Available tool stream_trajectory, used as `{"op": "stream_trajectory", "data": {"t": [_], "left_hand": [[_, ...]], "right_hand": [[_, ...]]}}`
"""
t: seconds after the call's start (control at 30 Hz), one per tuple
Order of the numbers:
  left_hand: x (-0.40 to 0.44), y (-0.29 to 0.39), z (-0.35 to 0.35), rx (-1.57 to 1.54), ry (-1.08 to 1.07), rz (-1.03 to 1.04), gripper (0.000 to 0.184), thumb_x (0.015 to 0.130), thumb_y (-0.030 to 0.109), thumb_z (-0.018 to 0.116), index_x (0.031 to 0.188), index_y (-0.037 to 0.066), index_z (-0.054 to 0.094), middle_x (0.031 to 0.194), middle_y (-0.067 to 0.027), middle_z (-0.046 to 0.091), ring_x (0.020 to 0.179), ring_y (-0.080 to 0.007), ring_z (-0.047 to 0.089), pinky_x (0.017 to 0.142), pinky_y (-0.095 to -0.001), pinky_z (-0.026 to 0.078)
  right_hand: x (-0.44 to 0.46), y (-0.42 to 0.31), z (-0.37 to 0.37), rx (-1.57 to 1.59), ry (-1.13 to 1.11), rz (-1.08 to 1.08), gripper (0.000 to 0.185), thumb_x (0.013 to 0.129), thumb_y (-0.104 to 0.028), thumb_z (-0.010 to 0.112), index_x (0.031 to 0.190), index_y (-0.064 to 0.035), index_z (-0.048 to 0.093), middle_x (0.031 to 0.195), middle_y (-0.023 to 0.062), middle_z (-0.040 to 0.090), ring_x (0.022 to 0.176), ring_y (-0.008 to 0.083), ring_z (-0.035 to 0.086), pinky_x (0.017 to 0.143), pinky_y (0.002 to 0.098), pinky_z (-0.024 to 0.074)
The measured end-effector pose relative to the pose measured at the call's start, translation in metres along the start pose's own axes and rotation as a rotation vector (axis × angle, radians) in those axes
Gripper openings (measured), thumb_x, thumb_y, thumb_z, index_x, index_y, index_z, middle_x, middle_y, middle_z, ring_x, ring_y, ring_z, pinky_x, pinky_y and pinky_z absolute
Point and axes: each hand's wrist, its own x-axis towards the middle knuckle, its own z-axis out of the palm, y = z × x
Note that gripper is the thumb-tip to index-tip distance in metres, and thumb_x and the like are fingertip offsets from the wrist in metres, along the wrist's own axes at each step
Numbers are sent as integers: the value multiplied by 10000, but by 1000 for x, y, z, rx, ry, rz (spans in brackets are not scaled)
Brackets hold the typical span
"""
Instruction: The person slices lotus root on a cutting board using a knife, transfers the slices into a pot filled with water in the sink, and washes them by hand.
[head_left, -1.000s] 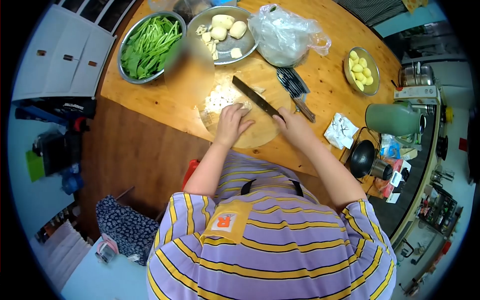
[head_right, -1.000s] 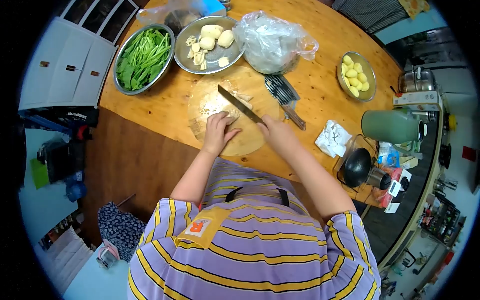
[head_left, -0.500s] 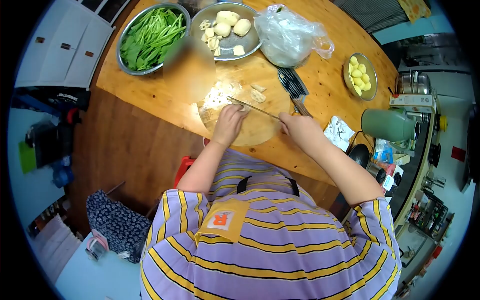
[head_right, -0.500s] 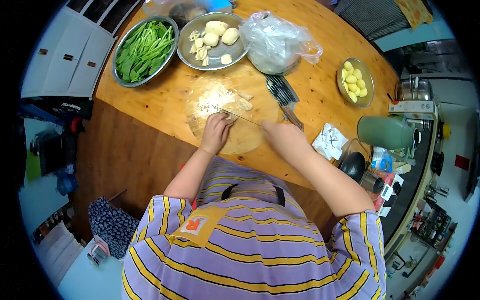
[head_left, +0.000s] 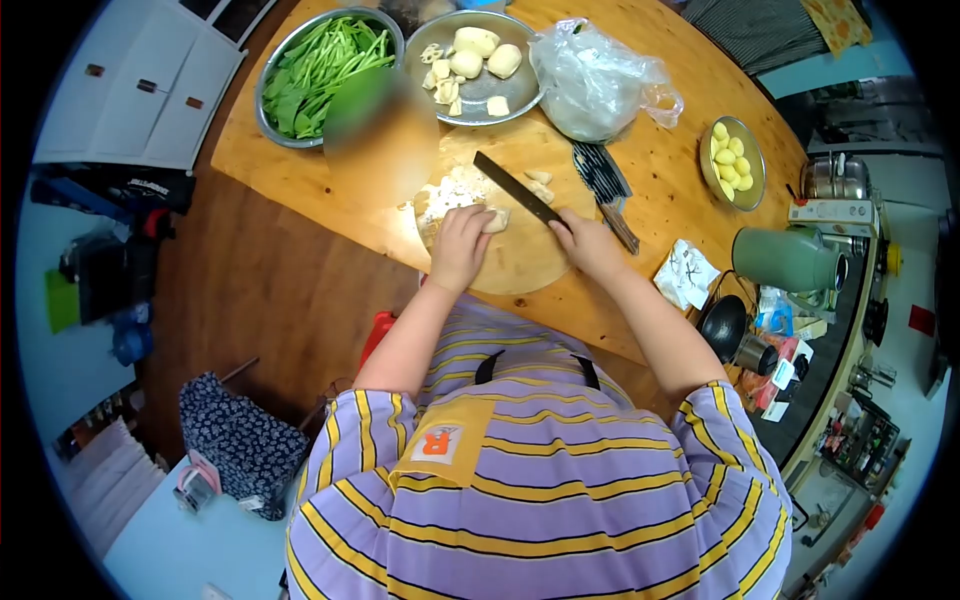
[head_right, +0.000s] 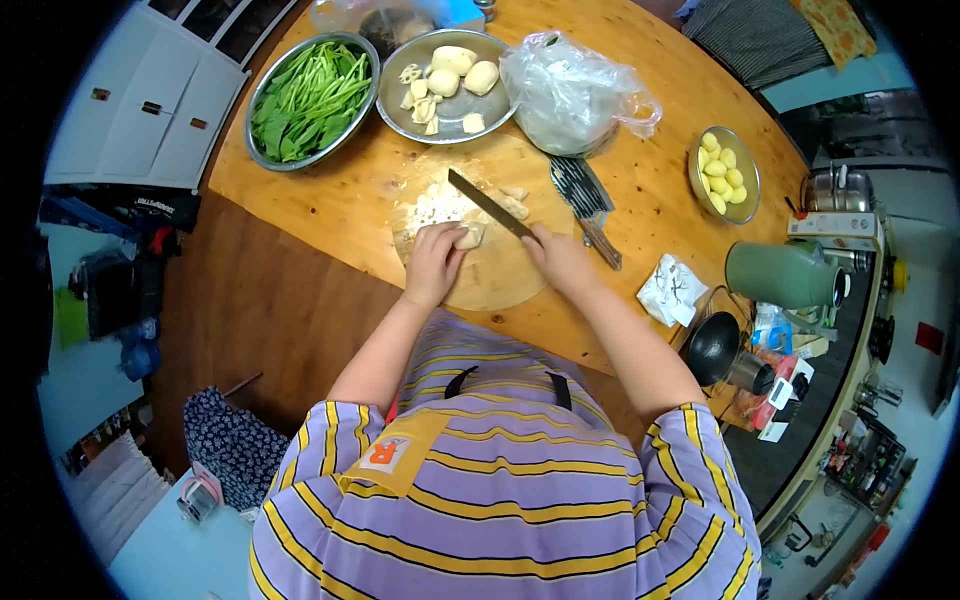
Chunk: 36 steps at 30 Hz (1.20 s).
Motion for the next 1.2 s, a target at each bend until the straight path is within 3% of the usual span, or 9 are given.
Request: {"op": "stream_trajectory", "data": {"t": [0.3, 0.5, 0.9, 1.2], "left_hand": [[3, -2, 20, -55, 111, 85, 391, 770, 160, 836, 1077, 36, 629, 1106, -127, 604, 1031, -346, 558, 892, -418, 484], [-4, -6, 25, -79, 104, 68, 351, 798, 185, 819, 1029, 48, 594, 1080, -127, 585, 1025, -352, 554, 889, -419, 488], [-2, -9, 24, -115, 139, 89, 363, 783, 187, 835, 1004, 22, 599, 1018, -138, 594, 959, -348, 554, 849, -418, 477], [-6, -12, 26, -105, 112, 87, 371, 782, 190, 835, 999, 25, 583, 1031, -137, 582, 965, -349, 543, 845, -423, 477]], "right_hand": [[-23, -32, -59, -132, -45, -120, 245, 1002, -298, 564, 1023, -54, 560, 804, 239, 676, 788, 457, 652, 696, 539, 515], [-45, -38, -90, -195, -228, -53, 241, 1005, -285, 556, 1038, -47, 569, 838, 238, 681, 835, 455, 656, 738, 531, 524], [-52, -54, -102, -155, -306, 37, 228, 1016, -263, 533, 1049, -42, 574, 865, 256, 679, 858, 462, 653, 763, 535, 519], [-28, -44, -10, -137, -215, 96, 229, 1027, -269, 498, 1024, -47, 558, 848, 254, 682, 828, 467, 660, 734, 547, 523]]}}
